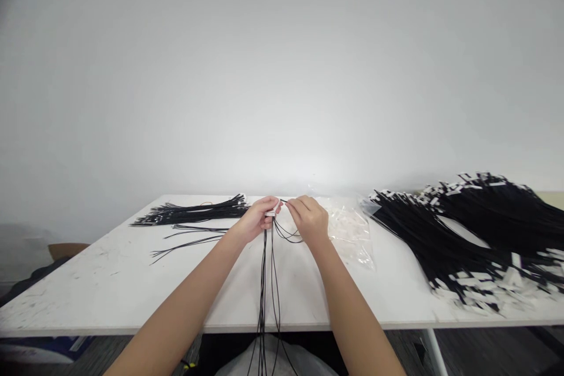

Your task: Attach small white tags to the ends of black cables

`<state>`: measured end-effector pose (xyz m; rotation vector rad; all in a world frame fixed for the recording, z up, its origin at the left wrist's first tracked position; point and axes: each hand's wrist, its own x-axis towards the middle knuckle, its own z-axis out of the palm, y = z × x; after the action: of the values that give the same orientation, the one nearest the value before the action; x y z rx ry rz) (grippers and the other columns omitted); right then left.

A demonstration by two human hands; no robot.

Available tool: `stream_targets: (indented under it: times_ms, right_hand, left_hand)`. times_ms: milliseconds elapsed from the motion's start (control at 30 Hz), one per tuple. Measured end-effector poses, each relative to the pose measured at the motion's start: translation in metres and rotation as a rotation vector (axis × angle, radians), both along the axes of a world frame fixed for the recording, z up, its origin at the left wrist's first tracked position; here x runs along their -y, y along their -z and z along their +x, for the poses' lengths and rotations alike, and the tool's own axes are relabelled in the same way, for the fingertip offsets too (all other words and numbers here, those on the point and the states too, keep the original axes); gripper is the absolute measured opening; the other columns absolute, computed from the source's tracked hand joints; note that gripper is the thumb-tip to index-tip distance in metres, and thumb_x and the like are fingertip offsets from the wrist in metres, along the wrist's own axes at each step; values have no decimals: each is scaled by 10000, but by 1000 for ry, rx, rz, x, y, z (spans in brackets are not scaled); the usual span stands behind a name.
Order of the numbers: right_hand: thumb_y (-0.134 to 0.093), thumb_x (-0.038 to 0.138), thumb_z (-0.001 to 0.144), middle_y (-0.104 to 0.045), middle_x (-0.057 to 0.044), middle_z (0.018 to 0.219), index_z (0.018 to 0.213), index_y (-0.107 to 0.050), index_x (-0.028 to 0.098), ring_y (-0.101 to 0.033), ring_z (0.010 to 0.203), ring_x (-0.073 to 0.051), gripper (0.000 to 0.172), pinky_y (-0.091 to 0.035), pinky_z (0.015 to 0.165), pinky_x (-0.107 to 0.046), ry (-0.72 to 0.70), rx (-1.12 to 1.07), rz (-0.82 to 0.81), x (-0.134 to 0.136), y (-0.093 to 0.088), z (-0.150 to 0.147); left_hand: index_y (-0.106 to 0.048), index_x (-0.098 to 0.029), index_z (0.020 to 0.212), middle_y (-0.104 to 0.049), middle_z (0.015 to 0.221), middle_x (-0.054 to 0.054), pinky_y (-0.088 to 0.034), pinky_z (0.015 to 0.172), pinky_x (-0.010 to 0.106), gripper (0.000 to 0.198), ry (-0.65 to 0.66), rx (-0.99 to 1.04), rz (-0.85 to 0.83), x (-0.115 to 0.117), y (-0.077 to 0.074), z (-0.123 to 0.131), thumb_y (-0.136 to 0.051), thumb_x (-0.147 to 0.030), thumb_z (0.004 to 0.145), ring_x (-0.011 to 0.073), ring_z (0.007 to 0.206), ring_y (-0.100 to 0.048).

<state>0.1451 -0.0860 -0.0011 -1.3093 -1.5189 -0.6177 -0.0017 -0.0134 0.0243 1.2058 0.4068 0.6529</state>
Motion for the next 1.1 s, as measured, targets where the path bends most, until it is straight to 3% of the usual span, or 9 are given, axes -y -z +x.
stream_targets:
  times_ms: [733, 1100]
  right_hand:
    - [-488, 252, 851, -643, -25, 765, 833, -641, 239, -563, 726, -137, 154, -391, 672, -258, -3, 39, 19, 0, 0, -3]
    - [-519, 202, 840, -629, -17, 732, 819, -624, 206, -565, 711, -114, 107, -400, 663, -233, 38, 104, 114, -1, 0, -5]
  left_hand:
    - [-517, -143, 737, -440, 681, -25, -128, 345, 135, 234, 33, -4, -9, 1, -1, -2, -621, -350, 699, -8, 394, -262]
    - [-504, -139, 742, -432, 681, -32, -124, 342, 128, 235, 51, 5, -15, 0, 1, -1, -611, -346, 709, -10, 395, -245]
